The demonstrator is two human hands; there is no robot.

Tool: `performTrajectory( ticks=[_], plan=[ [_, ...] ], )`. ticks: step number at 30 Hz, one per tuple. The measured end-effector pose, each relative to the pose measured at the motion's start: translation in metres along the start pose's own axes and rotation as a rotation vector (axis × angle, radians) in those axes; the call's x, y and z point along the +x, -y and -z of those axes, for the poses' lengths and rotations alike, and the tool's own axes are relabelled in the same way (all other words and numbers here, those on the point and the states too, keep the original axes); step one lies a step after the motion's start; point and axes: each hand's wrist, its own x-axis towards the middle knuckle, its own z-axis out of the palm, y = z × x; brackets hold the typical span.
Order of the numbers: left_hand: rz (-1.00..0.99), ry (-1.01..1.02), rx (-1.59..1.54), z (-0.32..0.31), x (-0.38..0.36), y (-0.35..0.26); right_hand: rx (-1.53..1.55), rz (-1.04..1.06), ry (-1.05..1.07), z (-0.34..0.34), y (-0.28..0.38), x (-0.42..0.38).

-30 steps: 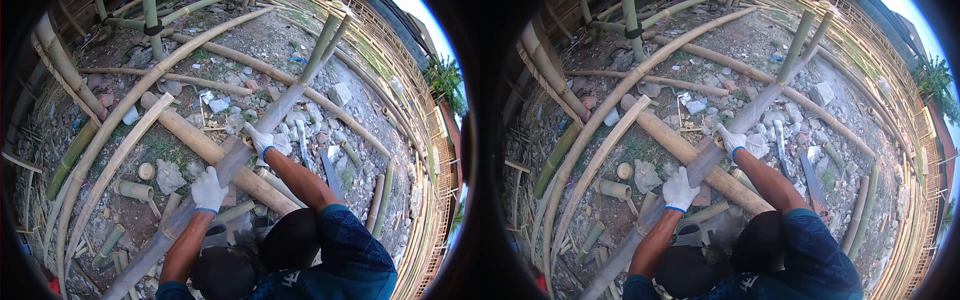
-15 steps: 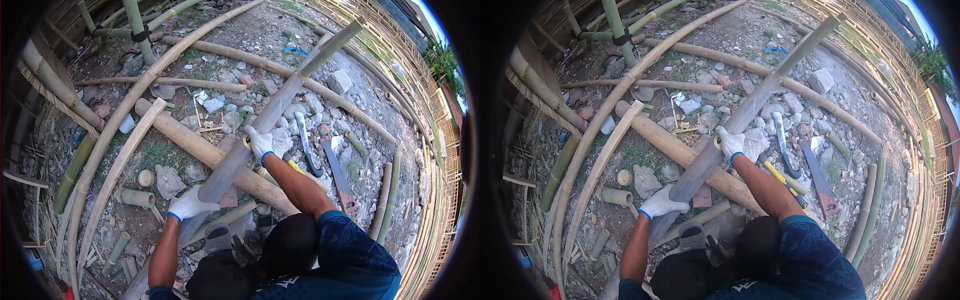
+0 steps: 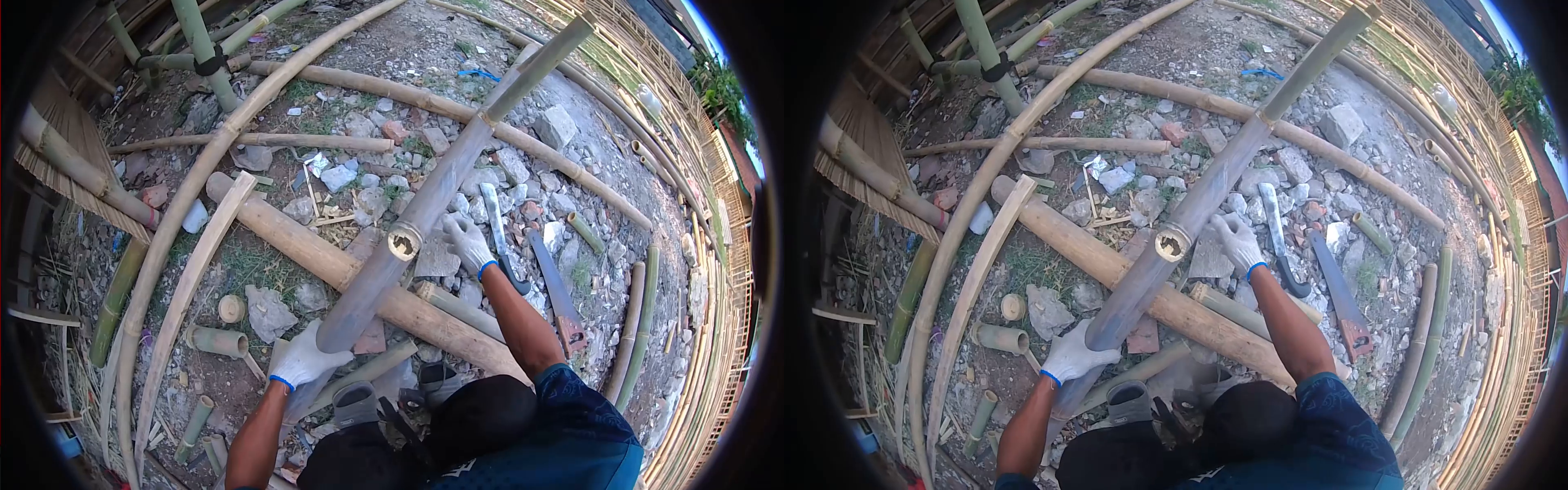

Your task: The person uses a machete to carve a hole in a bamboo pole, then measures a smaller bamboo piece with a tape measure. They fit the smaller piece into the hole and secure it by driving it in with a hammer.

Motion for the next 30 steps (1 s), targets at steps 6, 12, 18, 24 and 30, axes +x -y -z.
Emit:
performTrajectory(
  ticks=[6, 12, 18, 24, 30],
  plan=[
    [0.136, 0.015, 0.053, 0.004, -0.004, -0.023, -0.248, 0.408, -0.460, 0.081, 0.012, 0.062],
    [0.150, 0.026, 0.006, -0.002, 0.005, -0.009, -0.700, 0.096, -0.866, 0.169, -0.054, 0.150],
    [0.177, 0.022, -0.045, -0.002, 0.008, -0.020, -0.632, 0.145, -0.833, 0.191, -0.065, 0.141],
    [0.140, -0.023, -0.105, -0.012, 0.006, -0.004, -0.786, 0.100, -0.658, 0.201, -0.057, 0.156],
    [0.189, -0.008, -0.129, -0.007, 0.007, -0.025, -0.318, 0.259, -0.666, 0.246, -0.070, 0.145]
  ],
)
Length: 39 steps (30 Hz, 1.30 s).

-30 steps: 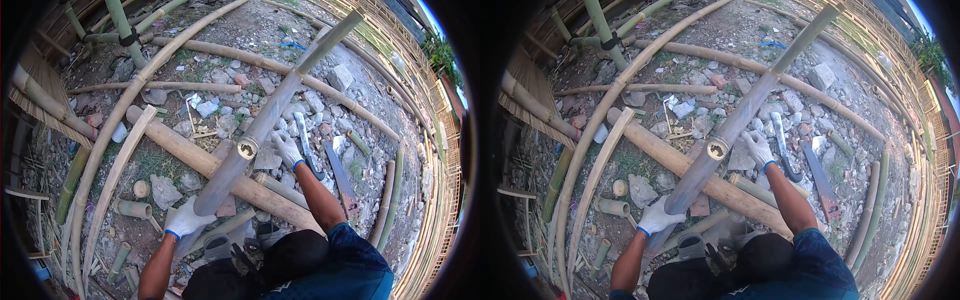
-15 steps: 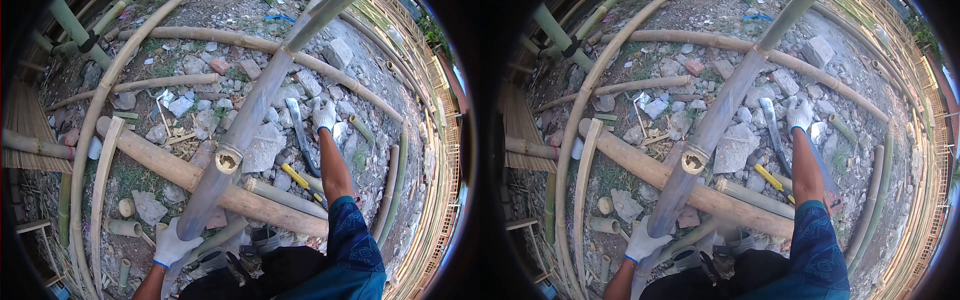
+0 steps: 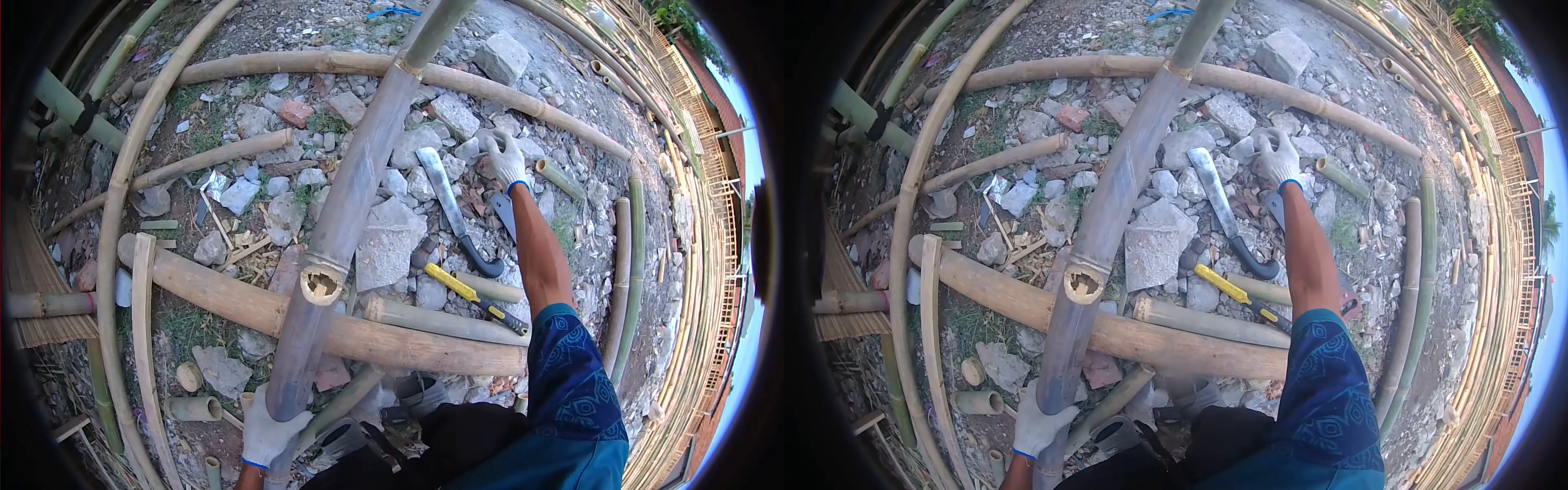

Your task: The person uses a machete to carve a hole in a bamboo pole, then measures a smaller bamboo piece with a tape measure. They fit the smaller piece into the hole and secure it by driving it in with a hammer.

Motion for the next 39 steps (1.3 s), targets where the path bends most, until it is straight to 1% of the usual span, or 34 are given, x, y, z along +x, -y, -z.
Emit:
performTrajectory(
  ticks=[2, 4, 5, 8, 9, 10, 12, 13, 14, 16, 17, 18, 19, 20, 21, 22, 24, 26, 28, 31, 34, 35, 39],
  plan=[
    [-0.005, -0.010, 0.030, 0.000, -0.003, -0.006, -0.240, 0.054, -0.151, 0.026, -0.032, 0.004],
    [-0.011, -0.025, 0.039, 0.000, -0.002, 0.008, -0.490, 0.174, -0.087, 0.050, -0.040, -0.005],
    [-0.023, -0.029, 0.043, -0.002, 0.000, 0.013, -0.535, 0.171, -0.081, 0.052, -0.041, -0.008],
    [0.002, -0.025, 0.058, -0.001, -0.001, 0.008, -0.477, 0.400, -0.103, 0.029, -0.033, -0.012],
    [0.011, -0.023, 0.067, -0.001, -0.001, 0.005, -0.468, 0.366, -0.014, 0.024, 0.005, -0.022],
    [0.021, -0.023, 0.076, -0.002, -0.001, 0.002, -0.452, 0.466, -0.029, 0.011, 0.010, -0.019],
    [0.026, -0.026, 0.085, -0.002, -0.003, 0.001, -0.578, 0.536, 0.065, -0.010, 0.015, -0.008],
    [0.018, -0.034, 0.080, -0.004, -0.002, 0.004, -0.564, 0.560, 0.122, -0.015, 0.019, 0.000],
    [0.011, -0.044, 0.073, -0.003, -0.002, 0.006, -0.529, 0.386, 0.346, -0.011, 0.025, 0.012],
    [0.034, -0.046, 0.088, -0.002, -0.003, 0.008, -0.443, 0.380, 0.388, 0.001, 0.038, 0.014],
    [0.044, -0.049, 0.088, -0.003, -0.001, 0.010, -0.393, 0.236, 0.292, 0.004, 0.049, 0.010],
    [0.017, -0.052, 0.140, -0.001, -0.001, 0.013, -0.158, 0.266, 0.157, 0.005, 0.049, 0.012],
    [-0.005, -0.060, 0.188, 0.000, 0.000, 0.016, 0.076, 0.041, 0.165, 0.015, 0.078, 0.012],
    [-0.021, -0.067, 0.235, 0.000, 0.001, 0.017, 0.450, 0.025, 0.199, 0.024, 0.116, 0.000],
    [-0.006, -0.066, 0.236, -0.001, -0.001, 0.016, 0.621, 0.044, 0.213, 0.028, 0.150, -0.005],
    [0.004, -0.060, 0.244, 0.001, -0.001, 0.011, 0.704, 0.102, 0.247, 0.028, 0.169, -0.001],
    [0.024, -0.061, 0.277, 0.004, -0.003, -0.002, 0.470, 0.175, 0.342, 0.021, 0.227, 0.009],
    [0.042, -0.078, 0.327, 0.005, -0.006, -0.018, 0.042, 0.574, 0.353, -0.006, 0.274, 0.022],
    [0.048, -0.108, 0.337, 0.002, -0.007, -0.018, -0.277, 0.975, 0.130, -0.049, 0.299, 0.045],
    [0.031, -0.143, 0.385, 0.001, -0.007, -0.020, -0.573, 1.037, 0.031, -0.120, 0.300, 0.101],
    [0.058, -0.164, 0.375, -0.002, -0.009, -0.016, -0.923, 1.065, 0.172, -0.141, 0.294, 0.127],
    [0.078, -0.175, 0.351, -0.005, -0.009, -0.015, -0.979, 1.059, 0.214, -0.147, 0.288, 0.132],
    [0.112, -0.189, 0.310, -0.008, -0.010, -0.011, -1.052, 1.087, 0.234, -0.166, 0.262, 0.148]
  ],
)
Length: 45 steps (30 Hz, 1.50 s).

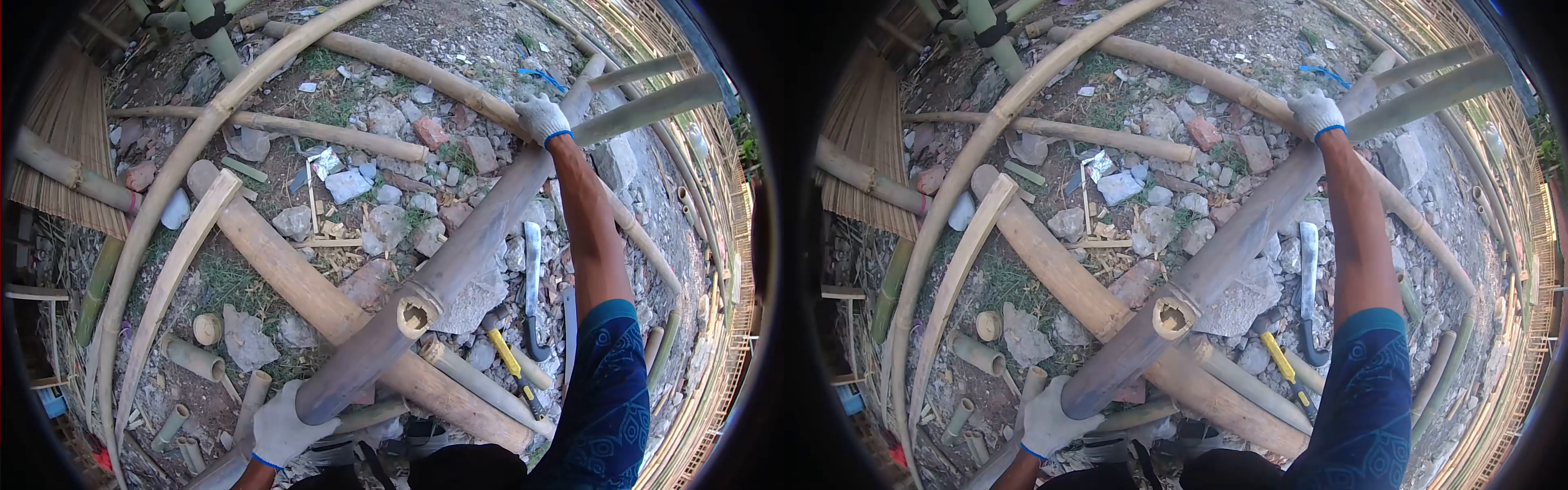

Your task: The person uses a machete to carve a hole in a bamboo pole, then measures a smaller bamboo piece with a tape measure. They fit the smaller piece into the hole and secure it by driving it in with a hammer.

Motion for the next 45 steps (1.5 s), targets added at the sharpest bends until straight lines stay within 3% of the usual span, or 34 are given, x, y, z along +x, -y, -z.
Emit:
performTrajectory(
  ticks=[5, 8, 11, 14, 18, 21, 22, 23, 25, 27, 31, 33, 35, 38, 39, 41, 43, 45],
  plan=[
    [-0.006, 0.012, -0.027, -0.001, 0.002, 0.002, -0.088, 0.074, 0.185, -0.047, -0.019, 0.027],
    [-0.010, 0.021, -0.026, -0.002, 0.003, 0.006, 0.025, -0.021, 0.452, -0.021, -0.010, 0.029],
    [-0.030, 0.005, -0.038, -0.006, 0.004, 0.011, -0.006, -0.099, 0.450, -0.039, -0.008, 0.031],
    [-0.030, 0.009, -0.016, -0.005, 0.003, 0.011, 0.053, -0.294, 0.457, 0.032, 0.025, 0.007],
    [0.020, 0.058, -0.013, 0.003, 0.001, 0.006, 0.033, -0.377, 0.365, 0.021, 0.037, 0.001],
    [-0.016, 0.079, -0.038, 0.005, 0.003, 0.006, 0.140, -0.376, 0.163, 0.020, 0.056, -0.010],
    [-0.016, 0.088, -0.038, 0.005, 0.004, 0.007, 0.133, -0.320, 0.006, 0.019, 0.064, -0.020],
    [-0.015, 0.098, -0.040, 0.006, 0.004, 0.008, 0.123, -0.258, -0.148, 0.018, 0.073, -0.034],
    [-0.018, 0.111, -0.016, 0.011, 0.001, 0.000, 0.521, -0.252, -0.128, 0.060, 0.098, -0.071],
    [-0.040, 0.106, 0.001, 0.016, 0.001, -0.002, 0.622, -0.204, -0.416, 0.092, 0.132, -0.130],
    [-0.101, 0.089, -0.121, 0.016, 0.002, 0.001, 0.892, -0.322, -0.441, 0.141, 0.187, -0.278],
    [-0.159, 0.039, -0.228, 0.013, 0.000, -0.002, 1.202, -0.665, -0.237, 0.155, 0.218, -0.345],
    [-0.261, -0.175, -0.123, 0.016, -0.007, -0.022, 1.333, -0.862, -0.226, 0.158, 0.245, -0.396],
    [-0.456, -0.368, -0.244, 0.012, -0.008, -0.041, 1.189, -0.965, -0.160, 0.134, 0.259, -0.447],
    [-0.536, -0.312, -0.252, 0.016, -0.014, -0.051, 1.168, -0.988, -0.135, 0.133, 0.261, -0.458],
    [-0.699, -0.217, -0.278, 0.023, -0.021, -0.072, 1.060, -0.834, -0.117, 0.131, 0.256, -0.462],
    [-0.726, -0.075, -0.340, 0.026, -0.028, -0.096, 1.041, -0.757, -0.049, 0.113, 0.254, -0.460],
    [-0.804, 0.014, -0.313, 0.022, -0.020, -0.109, 0.787, -0.686, -0.014, 0.102, 0.253, -0.450]
  ],
)
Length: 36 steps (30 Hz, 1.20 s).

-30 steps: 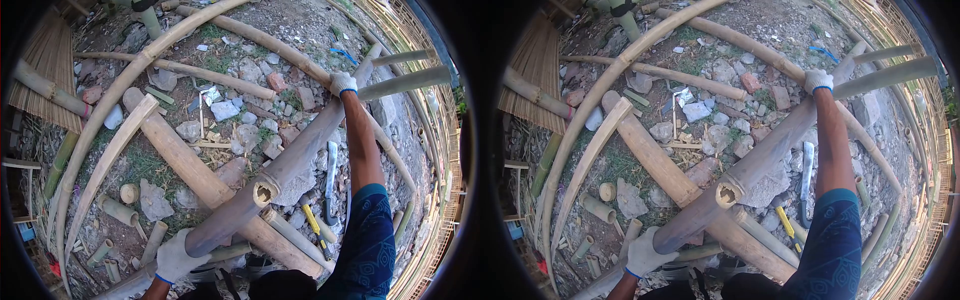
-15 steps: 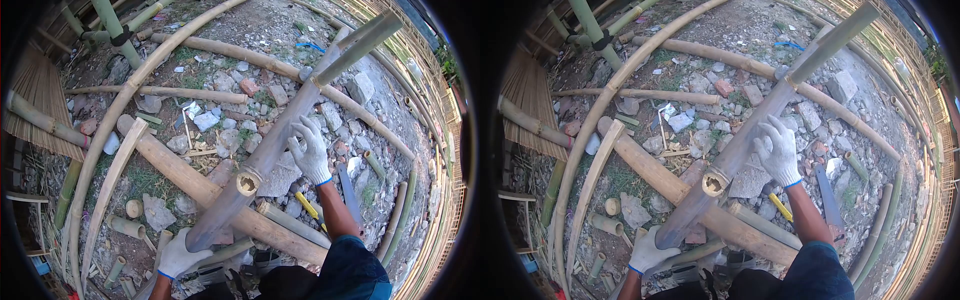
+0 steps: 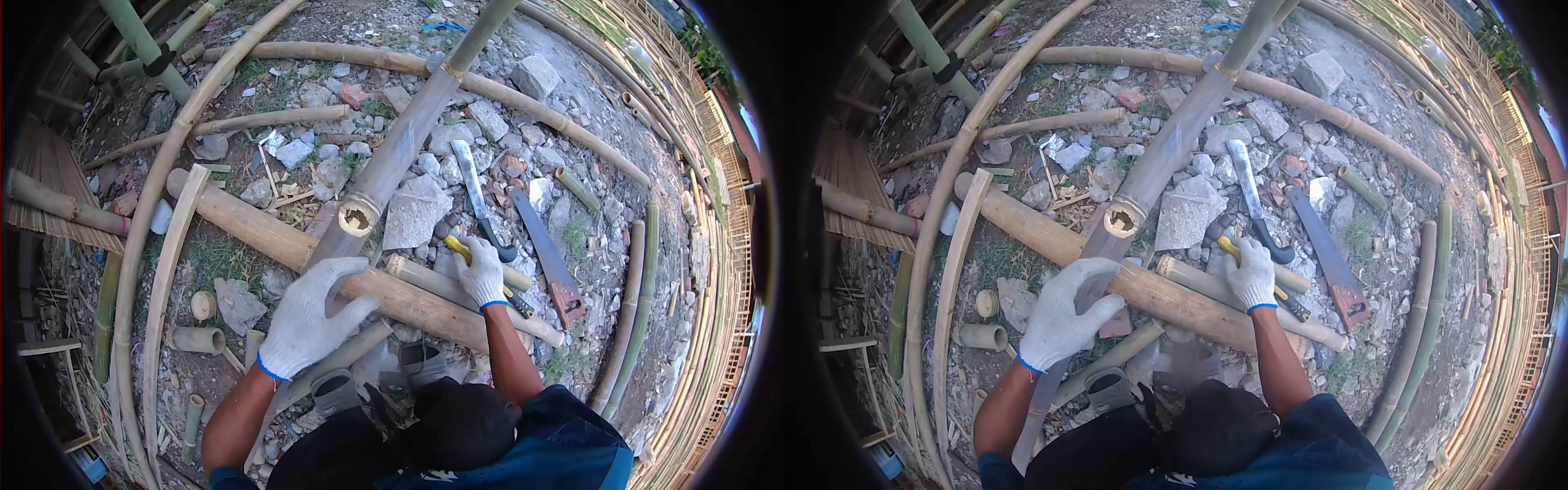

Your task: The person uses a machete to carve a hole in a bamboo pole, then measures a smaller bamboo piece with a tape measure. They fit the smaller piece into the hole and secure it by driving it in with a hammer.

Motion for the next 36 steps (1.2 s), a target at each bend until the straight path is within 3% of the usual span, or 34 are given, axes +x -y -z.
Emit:
performTrajectory(
  ticks=[4, 5, 8, 11, 14, 18, 20, 22, 24, 28, 29, 30, 33, 36],
  plan=[
    [-0.064, 0.099, 0.184, -0.015, 0.029, 0.012, -0.012, -0.073, 0.115, -0.015, -0.002, 0.017],
    [-0.079, 0.130, 0.251, -0.020, 0.035, 0.014, 0.029, -0.016, 0.051, -0.017, 0.002, 0.017],
    [-0.034, 0.226, 0.355, -0.037, 0.054, 0.022, 0.241, 0.120, 0.214, 0.005, 0.049, 0.009],
    [-0.032, 0.219, 0.367, -0.054, 0.061, 0.029, 0.089, 0.193, 0.453, -0.016, 0.052, -0.006],
    [-0.043, 0.171, 0.324, -0.061, 0.057, 0.026, 0.071, 0.023, 0.677, -0.025, 0.042, 0.005],
    [-0.091, 0.032, 0.182, -0.045, 0.046, 0.014, 0.216, 0.068, 0.496, 0.053, 0.078, 0.013],
    [-0.068, 0.033, -0.007, -0.038, 0.049, 0.008, 0.318, 0.162, 0.279, 0.099, 0.105, 0.023],
    [-0.136, -0.034, -0.264, -0.034, 0.055, -0.018, 0.582, 0.228, 0.142, 0.144, 0.136, 0.038],
    [-0.267, -0.085, -0.314, -0.036, 0.062, -0.042, 0.604, 0.417, -0.123, 0.166, 0.163, 0.052],
    [-0.324, -0.067, -0.154, -0.020, 0.066, -0.069, 0.952, 0.468, -0.192, 0.186, 0.214, 0.060],
    [-0.228, -0.055, -0.130, -0.011, 0.063, -0.075, 0.954, 0.536, -0.184, 0.186, 0.219, 0.065],
    [-0.236, -0.045, -0.106, -0.006, 0.064, -0.077, 0.934, 0.536, -0.096, 0.190, 0.223, 0.064],
    [-0.291, -0.018, -0.094, 0.003, 0.070, -0.077, 0.673, 0.594, -0.185, 0.200, 0.238, 0.064],
    [-0.254, -0.078, -0.146, 0.010, 0.068, -0.092, 0.917, 0.494, -0.056, 0.211, 0.251, 0.070]
  ],
)
